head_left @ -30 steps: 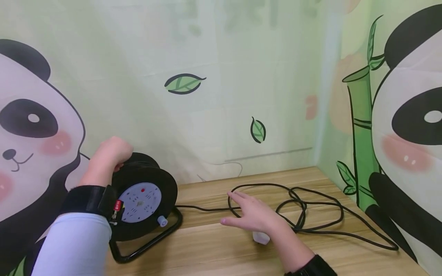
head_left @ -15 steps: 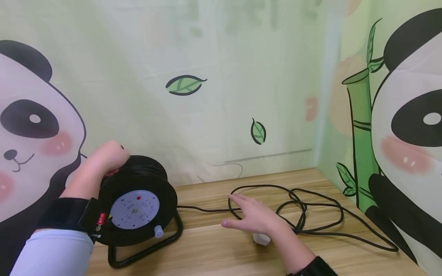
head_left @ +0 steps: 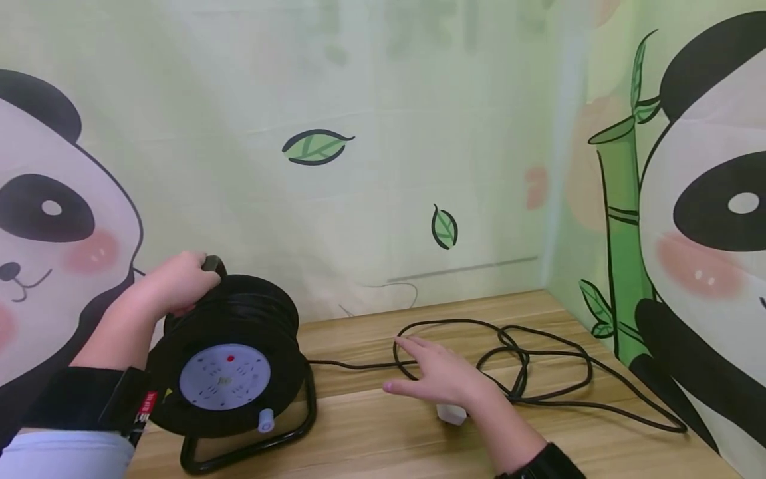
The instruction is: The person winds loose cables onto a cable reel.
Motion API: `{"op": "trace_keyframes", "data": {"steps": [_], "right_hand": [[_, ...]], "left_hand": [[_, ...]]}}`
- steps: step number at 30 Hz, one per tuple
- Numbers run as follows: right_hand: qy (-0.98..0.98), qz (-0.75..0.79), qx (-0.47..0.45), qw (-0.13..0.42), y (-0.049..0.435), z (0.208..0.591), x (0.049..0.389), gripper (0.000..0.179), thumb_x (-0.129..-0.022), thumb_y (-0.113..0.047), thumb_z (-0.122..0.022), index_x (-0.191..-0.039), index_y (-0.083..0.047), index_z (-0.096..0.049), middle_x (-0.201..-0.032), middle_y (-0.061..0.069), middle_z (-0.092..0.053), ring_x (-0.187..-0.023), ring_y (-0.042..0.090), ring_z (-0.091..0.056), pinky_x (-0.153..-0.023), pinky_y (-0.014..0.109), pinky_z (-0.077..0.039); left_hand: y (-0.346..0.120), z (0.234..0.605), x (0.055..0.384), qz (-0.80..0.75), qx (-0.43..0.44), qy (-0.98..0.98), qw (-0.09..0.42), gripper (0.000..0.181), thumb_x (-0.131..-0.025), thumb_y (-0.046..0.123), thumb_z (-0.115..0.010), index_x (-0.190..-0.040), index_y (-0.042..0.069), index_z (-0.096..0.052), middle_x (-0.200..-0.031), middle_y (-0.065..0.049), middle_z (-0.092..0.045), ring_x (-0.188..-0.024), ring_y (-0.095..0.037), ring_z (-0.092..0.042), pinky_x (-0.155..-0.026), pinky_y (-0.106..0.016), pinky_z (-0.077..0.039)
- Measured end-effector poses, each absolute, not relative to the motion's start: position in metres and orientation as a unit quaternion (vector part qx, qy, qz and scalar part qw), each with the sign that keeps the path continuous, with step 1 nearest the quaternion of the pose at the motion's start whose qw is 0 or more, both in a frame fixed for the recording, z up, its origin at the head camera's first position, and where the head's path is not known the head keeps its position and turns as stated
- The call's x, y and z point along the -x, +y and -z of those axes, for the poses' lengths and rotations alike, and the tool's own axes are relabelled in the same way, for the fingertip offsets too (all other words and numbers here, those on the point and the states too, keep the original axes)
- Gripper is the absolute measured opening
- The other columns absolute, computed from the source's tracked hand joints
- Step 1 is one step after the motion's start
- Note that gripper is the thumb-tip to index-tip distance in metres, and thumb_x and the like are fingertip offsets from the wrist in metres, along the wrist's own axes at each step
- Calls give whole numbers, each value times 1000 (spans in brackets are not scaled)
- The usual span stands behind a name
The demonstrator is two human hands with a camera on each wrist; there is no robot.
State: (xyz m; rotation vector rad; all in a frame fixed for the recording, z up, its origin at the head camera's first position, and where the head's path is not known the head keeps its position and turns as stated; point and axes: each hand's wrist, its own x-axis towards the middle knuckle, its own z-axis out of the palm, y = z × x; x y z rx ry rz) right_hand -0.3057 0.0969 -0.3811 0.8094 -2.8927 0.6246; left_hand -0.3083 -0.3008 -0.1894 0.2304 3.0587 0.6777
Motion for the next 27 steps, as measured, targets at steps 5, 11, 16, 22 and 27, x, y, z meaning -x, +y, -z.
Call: {"op": "trace_keyframes", "data": {"steps": [5, 11, 16, 22, 27], "right_hand": [[-942, -204, -265, 29, 96, 381, 306, 98, -74, -86, -42, -148, -23, -33, -147, 9, -37, -127, 27, -39, -99, 51, -37], [-941, -203, -269, 29, 95, 380, 305, 95, -76, -84, -45, -149, -24, -32, -148, 9, -36, -128, 28, -37, -99, 52, -36], [-940, -201, -272, 30, 95, 380, 304, 97, -75, -85, -43, -149, -23, -32, -147, 10, -36, -128, 28, -37, -100, 52, -36], [-939, -206, -273, 27, 95, 378, 303, 92, -79, -79, -48, -149, -22, -32, -148, 10, -35, -130, 28, -35, -101, 53, -34], [-940, -204, -273, 26, 94, 379, 302, 96, -76, -84, -44, -149, -22, -31, -148, 10, -34, -130, 28, -33, -102, 52, -33]], "left_hand": [[-304, 192, 300, -222, -89, 971, 1, 28, -94, 14, -38, -110, -9, -38, -57, -5, -42, -45, -20, -44, -47, -36, -42], [-305, 193, 292, -217, -80, 973, 15, 55, -98, 17, -36, -138, -17, -18, -57, -6, -43, -42, -19, -43, -46, -35, -42], [-304, 194, 288, -203, -79, 976, 5, 61, -99, 20, -36, -141, -17, -11, -68, -13, -48, -43, -19, -43, -45, -35, -42], [-302, 192, 287, -142, -74, 986, -40, 65, -101, 30, -34, -142, -16, -14, -124, -41, -39, -85, -43, -55, -64, -50, -50], [-301, 192, 286, -118, -55, 989, -64, 67, -103, 38, -32, -141, -16, -23, -134, -43, -31, -118, -57, -31, -91, -71, -31]]}}
